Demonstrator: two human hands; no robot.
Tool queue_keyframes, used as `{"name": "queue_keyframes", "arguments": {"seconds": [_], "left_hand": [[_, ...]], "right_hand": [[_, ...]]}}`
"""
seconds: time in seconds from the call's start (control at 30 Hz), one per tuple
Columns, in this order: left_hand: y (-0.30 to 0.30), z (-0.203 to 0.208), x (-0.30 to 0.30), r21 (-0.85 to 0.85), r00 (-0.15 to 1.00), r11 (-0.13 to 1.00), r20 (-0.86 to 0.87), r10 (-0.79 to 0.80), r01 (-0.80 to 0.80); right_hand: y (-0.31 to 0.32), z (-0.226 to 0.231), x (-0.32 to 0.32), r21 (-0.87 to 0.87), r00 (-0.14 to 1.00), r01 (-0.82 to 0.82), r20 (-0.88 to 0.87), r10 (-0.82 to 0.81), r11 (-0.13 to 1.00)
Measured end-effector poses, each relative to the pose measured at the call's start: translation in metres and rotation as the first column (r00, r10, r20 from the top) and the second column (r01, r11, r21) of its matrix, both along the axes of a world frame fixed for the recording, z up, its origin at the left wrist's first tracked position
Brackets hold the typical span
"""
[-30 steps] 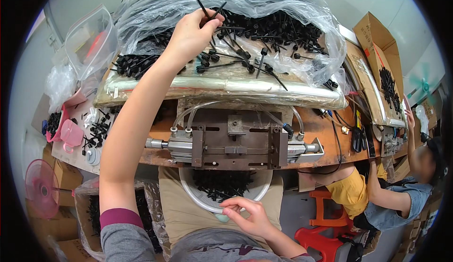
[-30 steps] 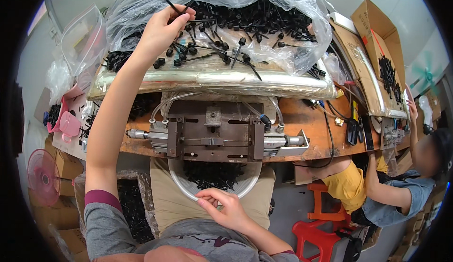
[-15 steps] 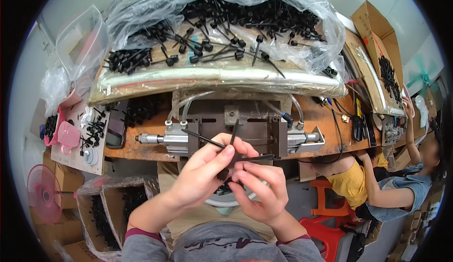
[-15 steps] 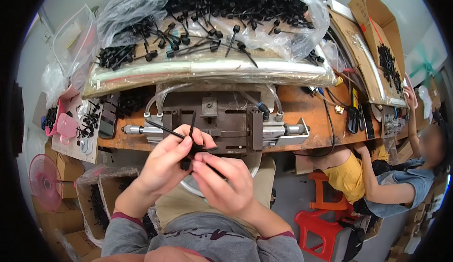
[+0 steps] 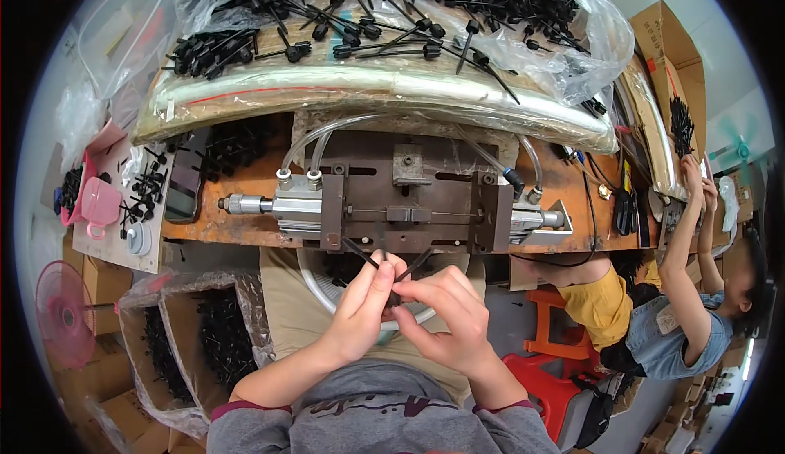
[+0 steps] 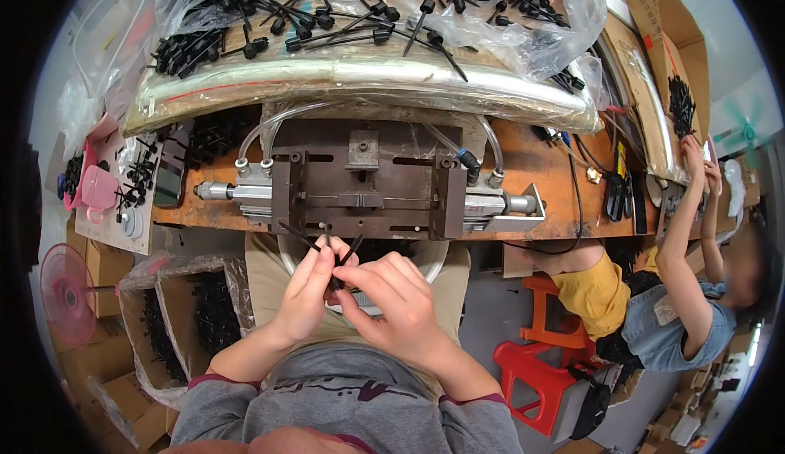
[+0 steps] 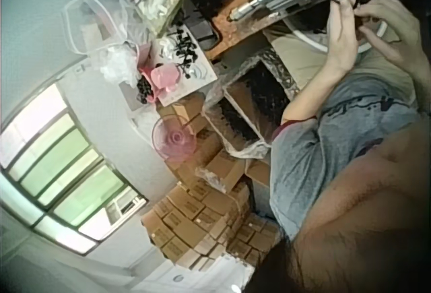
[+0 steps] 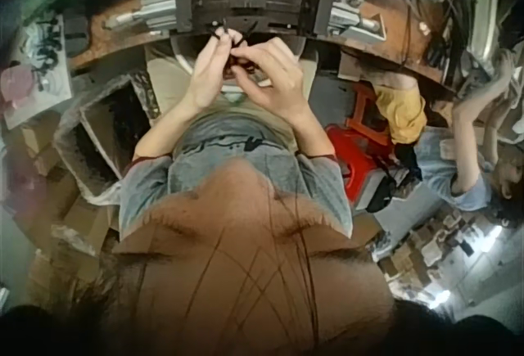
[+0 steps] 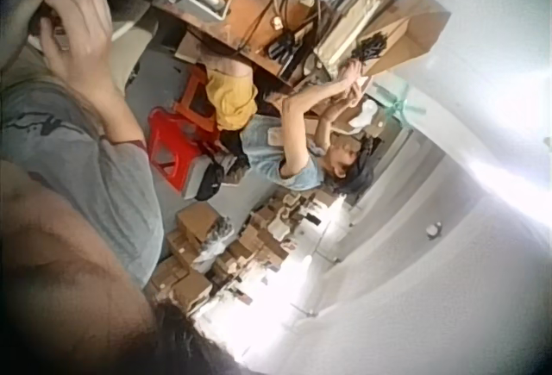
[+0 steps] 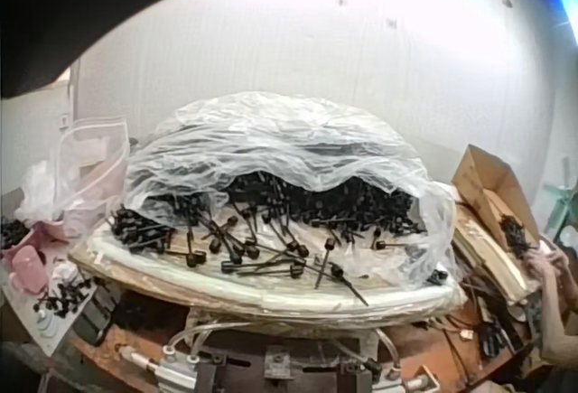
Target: Assembling small black plastic components using a pneumatic jig.
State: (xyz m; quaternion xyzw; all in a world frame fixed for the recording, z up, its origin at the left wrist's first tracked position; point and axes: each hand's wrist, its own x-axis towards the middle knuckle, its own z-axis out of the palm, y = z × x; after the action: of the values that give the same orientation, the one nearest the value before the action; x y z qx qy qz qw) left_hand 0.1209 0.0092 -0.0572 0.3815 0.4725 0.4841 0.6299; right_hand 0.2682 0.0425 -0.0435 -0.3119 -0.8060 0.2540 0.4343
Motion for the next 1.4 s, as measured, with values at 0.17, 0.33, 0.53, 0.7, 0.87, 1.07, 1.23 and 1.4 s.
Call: {"name": "queue_keyframes", "arguments": {"seconds": [0.17,0.33,0.53,0.7,0.87,1.07,1.23,1.4], "left_hand": [[-0.003,-0.008,-0.003,-0.037,0.997,0.998,0.045,-0.055,0.057],[-0.003,-0.016,-0.018,-0.253,0.811,0.915,0.573,-0.119,0.314],[-0.014,-0.008,-0.030,-0.212,0.867,0.955,0.493,-0.078,0.206],[-0.014,-0.005,-0.034,-0.132,0.798,0.966,0.594,-0.101,0.221],[-0.014,-0.006,-0.035,-0.024,0.830,0.993,0.551,-0.086,0.119],[-0.012,-0.001,-0.034,0.120,0.931,0.992,0.364,-0.012,-0.033],[-0.007,0.008,-0.028,0.202,0.962,0.971,0.264,0.069,-0.125],[-0.003,0.013,-0.025,0.201,0.966,0.970,0.244,0.087,-0.138]], "right_hand": [[-0.007,-0.009,-0.001,-0.063,0.999,-0.012,-0.053,0.009,0.998],[0.001,-0.016,0.002,0.184,0.979,0.155,-0.159,-0.126,0.971],[0.019,-0.019,0.006,0.179,0.977,0.014,0.205,-0.052,0.984],[0.016,-0.017,-0.003,0.271,0.905,0.043,0.397,-0.153,0.962],[0.021,-0.005,-0.003,0.303,0.831,-0.001,0.530,-0.168,0.953],[0.025,-0.004,0.001,0.262,0.793,-0.011,0.591,-0.151,0.965],[0.024,-0.003,0.000,0.226,0.795,-0.008,0.592,-0.131,0.974],[0.023,0.001,0.000,0.245,0.757,-0.011,0.635,-0.152,0.970]]}}
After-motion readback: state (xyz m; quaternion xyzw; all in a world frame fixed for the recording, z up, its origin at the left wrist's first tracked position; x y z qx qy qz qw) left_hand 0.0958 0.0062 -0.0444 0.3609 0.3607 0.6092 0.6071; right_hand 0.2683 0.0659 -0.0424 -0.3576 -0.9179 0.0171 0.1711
